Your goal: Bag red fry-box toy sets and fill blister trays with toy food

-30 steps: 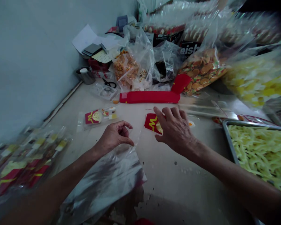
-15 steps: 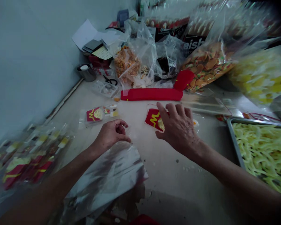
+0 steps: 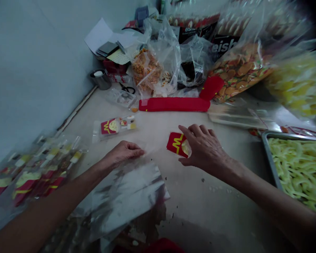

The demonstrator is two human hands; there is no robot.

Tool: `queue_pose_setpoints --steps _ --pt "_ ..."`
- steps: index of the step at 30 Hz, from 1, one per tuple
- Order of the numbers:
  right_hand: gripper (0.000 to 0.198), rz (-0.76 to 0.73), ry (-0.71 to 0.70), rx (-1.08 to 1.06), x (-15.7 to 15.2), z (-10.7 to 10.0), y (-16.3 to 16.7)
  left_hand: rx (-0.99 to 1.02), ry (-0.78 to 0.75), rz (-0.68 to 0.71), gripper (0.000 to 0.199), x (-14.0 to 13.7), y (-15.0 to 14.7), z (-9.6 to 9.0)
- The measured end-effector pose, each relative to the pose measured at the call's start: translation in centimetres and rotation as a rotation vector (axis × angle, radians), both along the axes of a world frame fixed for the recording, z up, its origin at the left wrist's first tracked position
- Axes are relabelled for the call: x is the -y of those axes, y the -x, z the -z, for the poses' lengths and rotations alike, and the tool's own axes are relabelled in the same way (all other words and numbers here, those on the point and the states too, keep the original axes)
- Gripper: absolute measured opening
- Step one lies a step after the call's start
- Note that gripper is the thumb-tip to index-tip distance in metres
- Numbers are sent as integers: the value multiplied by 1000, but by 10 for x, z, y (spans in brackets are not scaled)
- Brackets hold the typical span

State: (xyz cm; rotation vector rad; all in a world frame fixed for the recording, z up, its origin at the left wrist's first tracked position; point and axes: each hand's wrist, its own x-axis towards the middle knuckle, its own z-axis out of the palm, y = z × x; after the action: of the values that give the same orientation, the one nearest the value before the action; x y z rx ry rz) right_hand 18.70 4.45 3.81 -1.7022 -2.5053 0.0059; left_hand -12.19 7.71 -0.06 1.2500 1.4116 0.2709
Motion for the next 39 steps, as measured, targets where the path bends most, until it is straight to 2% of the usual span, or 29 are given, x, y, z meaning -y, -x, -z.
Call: queue_pose_setpoints --steps 5,10,14,20,24,28,32,37,39 --pt "99 -17 -47 -41 2 -22 0 -42 -211 -116 31 19 -12 -13" --pt "97 -26 -153 -36 11 -40 -1 -172 -450 -78 36 37 -33 -37" --pt "93 -36 -195 57 19 -43 -1 -129 -506 -13 42 44 -40 -48" --pt "95 -59 -160 66 31 -32 5 -116 -490 75 52 45 -42 -51" --pt "101 -51 -131 11 30 -26 15 -32 -409 41 60 35 -48 -44" --pt "101 -70 -112 -50 24 -22 18 117 -299 -32 57 20 -52 -33" --pt "88 -204 40 -99 23 -11 14 147 -267 -68 48 10 -46 -24" --pt "91 -383 260 -170 17 4 11 91 -182 13 45 6 -39 -12" --pt "91 -443 304 -182 13 9 13 62 -139 51 40 6 -38 -9"
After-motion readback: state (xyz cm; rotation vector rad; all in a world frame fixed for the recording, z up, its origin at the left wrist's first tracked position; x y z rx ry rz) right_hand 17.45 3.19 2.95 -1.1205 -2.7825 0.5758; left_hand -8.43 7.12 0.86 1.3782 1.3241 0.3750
